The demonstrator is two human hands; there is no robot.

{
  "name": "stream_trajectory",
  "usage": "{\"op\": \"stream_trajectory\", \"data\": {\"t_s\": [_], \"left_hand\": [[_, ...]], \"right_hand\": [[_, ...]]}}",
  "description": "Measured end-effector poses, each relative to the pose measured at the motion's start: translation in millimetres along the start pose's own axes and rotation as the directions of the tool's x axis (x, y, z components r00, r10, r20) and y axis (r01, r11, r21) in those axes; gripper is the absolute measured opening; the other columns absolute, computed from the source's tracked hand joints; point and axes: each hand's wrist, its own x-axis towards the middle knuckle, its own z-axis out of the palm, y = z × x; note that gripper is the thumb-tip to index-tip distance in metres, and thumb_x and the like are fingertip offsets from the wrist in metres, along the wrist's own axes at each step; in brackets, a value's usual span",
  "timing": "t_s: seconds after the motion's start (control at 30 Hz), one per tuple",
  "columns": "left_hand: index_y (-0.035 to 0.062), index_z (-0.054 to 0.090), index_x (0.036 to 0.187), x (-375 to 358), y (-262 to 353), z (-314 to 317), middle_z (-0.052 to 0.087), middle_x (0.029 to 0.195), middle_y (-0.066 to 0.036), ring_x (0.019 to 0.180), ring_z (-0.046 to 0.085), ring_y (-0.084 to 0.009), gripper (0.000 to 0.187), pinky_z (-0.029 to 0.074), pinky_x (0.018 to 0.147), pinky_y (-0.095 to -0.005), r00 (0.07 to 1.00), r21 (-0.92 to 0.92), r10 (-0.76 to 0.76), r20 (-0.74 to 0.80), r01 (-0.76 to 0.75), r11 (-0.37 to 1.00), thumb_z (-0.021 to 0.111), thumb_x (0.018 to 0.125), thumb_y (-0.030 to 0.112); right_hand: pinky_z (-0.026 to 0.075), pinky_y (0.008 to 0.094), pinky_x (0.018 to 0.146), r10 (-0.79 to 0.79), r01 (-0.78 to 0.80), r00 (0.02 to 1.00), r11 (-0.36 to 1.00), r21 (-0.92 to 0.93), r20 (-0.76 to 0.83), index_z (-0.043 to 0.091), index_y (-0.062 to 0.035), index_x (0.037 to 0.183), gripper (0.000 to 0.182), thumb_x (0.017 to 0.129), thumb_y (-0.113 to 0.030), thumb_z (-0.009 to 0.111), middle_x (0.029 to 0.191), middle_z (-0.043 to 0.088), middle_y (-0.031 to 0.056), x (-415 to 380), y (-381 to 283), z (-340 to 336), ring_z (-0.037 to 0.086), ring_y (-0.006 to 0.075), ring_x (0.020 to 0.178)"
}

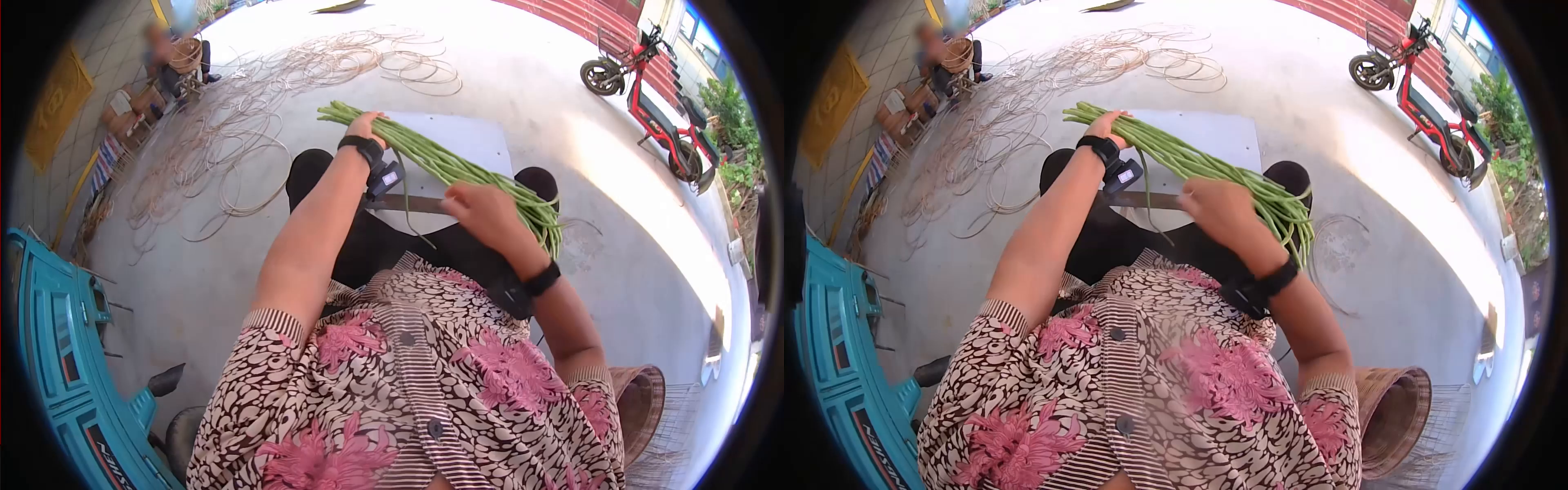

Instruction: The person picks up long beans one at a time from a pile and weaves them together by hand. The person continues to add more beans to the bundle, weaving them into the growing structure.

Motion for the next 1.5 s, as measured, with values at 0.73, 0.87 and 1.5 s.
{"op": "stream_trajectory", "data": {"t_s": [0.73,0.87,1.5], "left_hand": [[-0.0003,0.055,0.099,-40.7,21.6,68.2,0.058,0.1,-0.013,0.099,0.053,-0.0308,0.018,0.036,0.094,-0.057,0.999,-0.008,-0.049,-0.012,0.049,0.999,0.054,0.093,0.016],[0.0005,0.055,0.098,-21.6,16.2,59.7,0.056,0.101,-0.012,0.1,0.053,-0.0301,0.018,0.036,0.093,-0.0574,0.998,0.022,-0.043,-0.037,0.044,0.999,0.053,0.093,0.018],[-0.0013,0.054,0.096,-0.5,12.4,42.3,0.055,0.101,-0.014,0.097,0.053,-0.0319,0.021,0.037,0.091,-0.0583,0.995,0.098,-0.054,-0.086,0.063,0.993,0.051,0.093,0.019]], "right_hand": [[0.044,0.0409,0.06,-0.149,0.056,0.872,0.977,-0.206,-0.467,0.049,-0.0093,0.094,0.024,0.077,-0.015,0.066,0.078,0.06,0.0079,-8.1,39.6,32.5,0.061,0.0294,0.071],[0.044,0.0399,0.064,-0.24,0.102,0.851,0.948,-0.302,-0.467,0.047,-0.009,0.095,0.035,0.071,-0.015,0.071,0.087,0.059,0.0084,2.7,38.1,28.4,0.058,0.0285,0.082],[0.034,0.0458,0.094,-0.101,0.006,0.908,0.974,-0.228,-0.407,0.039,-0.0066,0.133,0.078,0.07,-0.038,0.073,0.111,0.059,0.016,52.7,48.6,48.6,0.052,0.0324,0.106]]}}
